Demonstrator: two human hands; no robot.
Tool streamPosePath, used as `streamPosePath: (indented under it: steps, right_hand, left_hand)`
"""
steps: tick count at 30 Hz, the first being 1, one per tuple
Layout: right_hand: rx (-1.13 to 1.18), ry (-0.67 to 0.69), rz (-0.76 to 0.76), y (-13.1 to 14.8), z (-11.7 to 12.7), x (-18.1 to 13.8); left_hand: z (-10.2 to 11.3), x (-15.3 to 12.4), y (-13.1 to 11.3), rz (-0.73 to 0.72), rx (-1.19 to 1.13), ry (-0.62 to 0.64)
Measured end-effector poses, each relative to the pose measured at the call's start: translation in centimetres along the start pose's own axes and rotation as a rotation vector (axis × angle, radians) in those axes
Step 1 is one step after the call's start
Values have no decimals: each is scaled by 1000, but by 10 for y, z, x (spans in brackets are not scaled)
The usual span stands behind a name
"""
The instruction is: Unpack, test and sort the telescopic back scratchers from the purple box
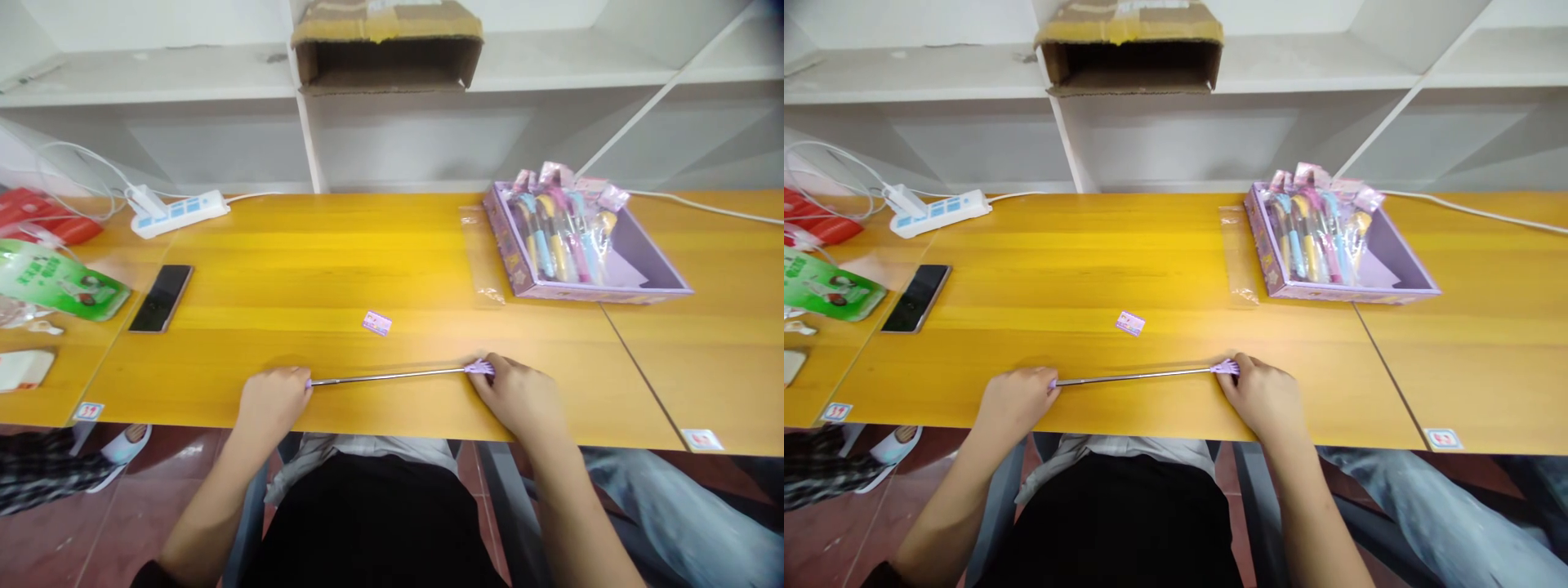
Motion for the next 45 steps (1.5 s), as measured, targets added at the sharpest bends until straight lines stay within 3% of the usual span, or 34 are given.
streamPosePath:
  steps: [6,12,16,24,33,45]
  right_hand:
    - [107,15,182,33,5,2]
    - [148,8,390,84,9,-8]
    - [92,-39,428,104,9,-14]
    - [93,-88,417,106,5,-17]
    - [189,60,401,102,10,-14]
    - [191,105,400,100,10,-14]
  left_hand:
    - [7,3,-27,-21,-60,83]
    - [13,4,-56,-56,-132,150]
    - [16,5,-64,-43,-129,188]
    - [11,6,-60,-53,-131,180]
    - [4,14,-45,-100,-162,137]
    - [4,10,-40,-127,-227,63]
Point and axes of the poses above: each hand's wrist, its own x-axis towards the middle knuckle, its own z-axis out of the back of the hand, y = z × x, the point moved 1 cm from there along x, towards the middle knuckle, and after that the axes turned 7 degrees about -y, right-handed, at the moved point
